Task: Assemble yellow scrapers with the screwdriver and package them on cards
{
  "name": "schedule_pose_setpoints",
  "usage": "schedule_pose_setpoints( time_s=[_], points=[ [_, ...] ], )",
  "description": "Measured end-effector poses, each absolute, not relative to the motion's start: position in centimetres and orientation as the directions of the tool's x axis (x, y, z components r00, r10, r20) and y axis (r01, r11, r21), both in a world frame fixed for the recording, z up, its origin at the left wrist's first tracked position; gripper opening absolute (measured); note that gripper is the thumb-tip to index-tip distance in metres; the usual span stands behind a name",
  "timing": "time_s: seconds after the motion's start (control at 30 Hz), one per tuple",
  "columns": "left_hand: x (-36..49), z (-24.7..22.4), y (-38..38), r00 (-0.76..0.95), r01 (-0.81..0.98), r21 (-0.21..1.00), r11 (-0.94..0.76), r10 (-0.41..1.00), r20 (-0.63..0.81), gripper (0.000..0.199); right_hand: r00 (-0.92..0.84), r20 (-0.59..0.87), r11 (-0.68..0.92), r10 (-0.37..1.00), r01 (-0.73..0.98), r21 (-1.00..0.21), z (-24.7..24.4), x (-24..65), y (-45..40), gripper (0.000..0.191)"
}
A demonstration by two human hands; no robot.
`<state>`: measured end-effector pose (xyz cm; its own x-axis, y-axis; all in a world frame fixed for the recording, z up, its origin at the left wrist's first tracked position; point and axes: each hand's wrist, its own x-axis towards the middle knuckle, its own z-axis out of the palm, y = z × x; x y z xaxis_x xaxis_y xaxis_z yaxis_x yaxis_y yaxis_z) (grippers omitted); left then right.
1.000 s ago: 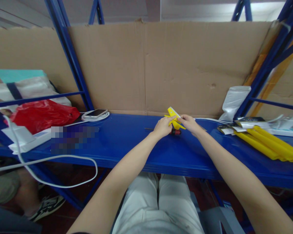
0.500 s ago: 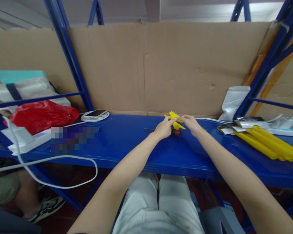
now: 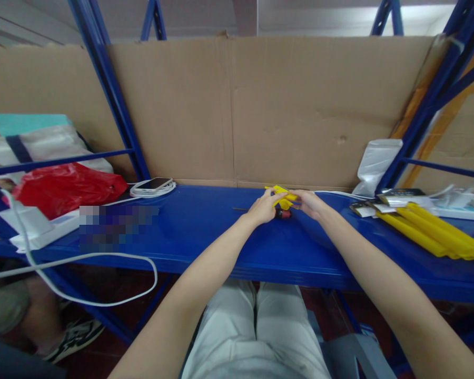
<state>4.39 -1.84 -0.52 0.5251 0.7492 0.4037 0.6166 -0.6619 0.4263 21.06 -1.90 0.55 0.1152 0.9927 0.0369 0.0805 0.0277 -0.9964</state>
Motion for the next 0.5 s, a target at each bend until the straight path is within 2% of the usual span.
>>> schedule_pose_setpoints(
  time_s=[0.1, 0.2, 0.27, 0.33, 0.4, 0.5],
  points=[
    [4.2, -0.7, -1.3, 0.519, 0.587, 0.456, -0.669, 0.743, 0.422, 0.066, 0.147, 0.045, 0.027, 0.988, 0.123, -0.992, 0.5, 22.2, -1.3, 0.016],
    [3.9, -1.0, -0.4, 0.488, 0.557, 0.501, -0.662, 0.749, 0.448, 0.068, 0.254, 0.146, 0.046, 0.956, 0.362, -0.931, 0.1, 24.6, -0.5, 0.023],
    [3.7, -1.3, 0.3, 0.455, 0.522, 0.534, -0.665, 0.747, 0.484, 0.071, 0.327, 0.277, -0.011, 0.903, 0.664, -0.748, -0.3, 26.4, -0.2, 0.025],
    [3.4, -1.4, 1.0, 0.425, 0.499, 0.563, -0.659, 0.752, 0.503, 0.073, 0.347, 0.356, -0.124, 0.867, 0.845, -0.521, -0.9, 28.0, 0.0, 0.036],
    [3.2, -1.6, 1.5, 0.400, 0.492, 0.592, -0.638, 0.770, 0.497, 0.072, 0.359, 0.318, -0.218, 0.878, 0.889, -0.404, -1.4, 29.0, 0.0, 0.048],
    [3.0, -1.8, 2.1, 0.381, 0.459, 0.620, -0.636, 0.771, 0.510, 0.073, 0.375, 0.209, -0.293, 0.903, 0.895, -0.337, -1.8, 29.4, -0.2, 0.054]
  ],
)
